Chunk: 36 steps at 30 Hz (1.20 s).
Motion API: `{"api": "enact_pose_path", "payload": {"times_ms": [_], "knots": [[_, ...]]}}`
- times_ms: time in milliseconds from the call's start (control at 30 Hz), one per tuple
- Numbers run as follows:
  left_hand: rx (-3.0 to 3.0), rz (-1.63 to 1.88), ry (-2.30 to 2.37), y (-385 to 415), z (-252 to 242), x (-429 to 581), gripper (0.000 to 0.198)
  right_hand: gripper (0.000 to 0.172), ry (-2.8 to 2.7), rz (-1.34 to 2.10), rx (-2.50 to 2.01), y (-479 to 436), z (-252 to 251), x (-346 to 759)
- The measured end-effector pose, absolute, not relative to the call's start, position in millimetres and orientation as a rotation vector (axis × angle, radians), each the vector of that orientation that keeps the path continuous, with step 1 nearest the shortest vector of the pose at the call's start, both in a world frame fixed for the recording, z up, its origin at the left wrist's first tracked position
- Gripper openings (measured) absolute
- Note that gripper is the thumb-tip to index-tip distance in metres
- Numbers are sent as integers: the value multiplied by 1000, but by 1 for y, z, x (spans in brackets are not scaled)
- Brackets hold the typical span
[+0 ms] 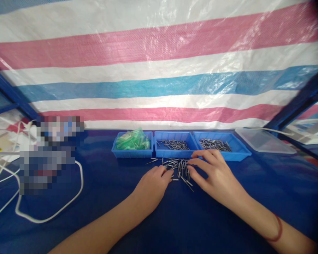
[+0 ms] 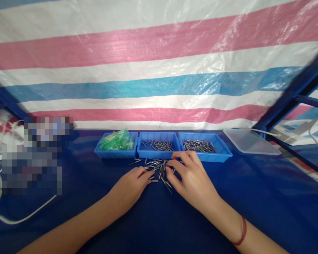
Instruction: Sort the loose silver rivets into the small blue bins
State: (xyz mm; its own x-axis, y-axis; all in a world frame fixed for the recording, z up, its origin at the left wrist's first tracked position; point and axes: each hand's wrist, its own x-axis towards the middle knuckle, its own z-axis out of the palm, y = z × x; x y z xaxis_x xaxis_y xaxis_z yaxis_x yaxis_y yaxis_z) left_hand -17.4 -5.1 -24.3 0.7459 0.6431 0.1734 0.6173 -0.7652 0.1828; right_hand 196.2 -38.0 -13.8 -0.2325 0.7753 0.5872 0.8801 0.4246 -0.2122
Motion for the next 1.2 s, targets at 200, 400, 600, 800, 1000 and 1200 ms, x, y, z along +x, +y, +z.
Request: {"api": "enact_pose_path", "payload": {"times_ms": [200, 400, 600, 800, 1000, 1200], "knots": [[2750, 579, 992, -8, -17, -16, 25, 27, -2099, 13, -1276, -45, -15, 183], [2530, 695, 888, -13, -7, -14, 22, 17, -2032, 270, -1169, -46, -11, 179], [2251, 914, 891, -12, -8, -12, 16, 15, -2085, 464, -1164, -49, -11, 172], [1755, 1015, 945, -11, -16, -5, 26, 16, -1904, 563, -1181, -49, -15, 170], [1751, 924, 989, -9, -15, -6, 14, 13, -1875, 536, -1186, -48, -15, 172], [1754, 881, 958, -10, -11, -6, 14, 13, -1875, 564, -1177, -48, -14, 170]]}}
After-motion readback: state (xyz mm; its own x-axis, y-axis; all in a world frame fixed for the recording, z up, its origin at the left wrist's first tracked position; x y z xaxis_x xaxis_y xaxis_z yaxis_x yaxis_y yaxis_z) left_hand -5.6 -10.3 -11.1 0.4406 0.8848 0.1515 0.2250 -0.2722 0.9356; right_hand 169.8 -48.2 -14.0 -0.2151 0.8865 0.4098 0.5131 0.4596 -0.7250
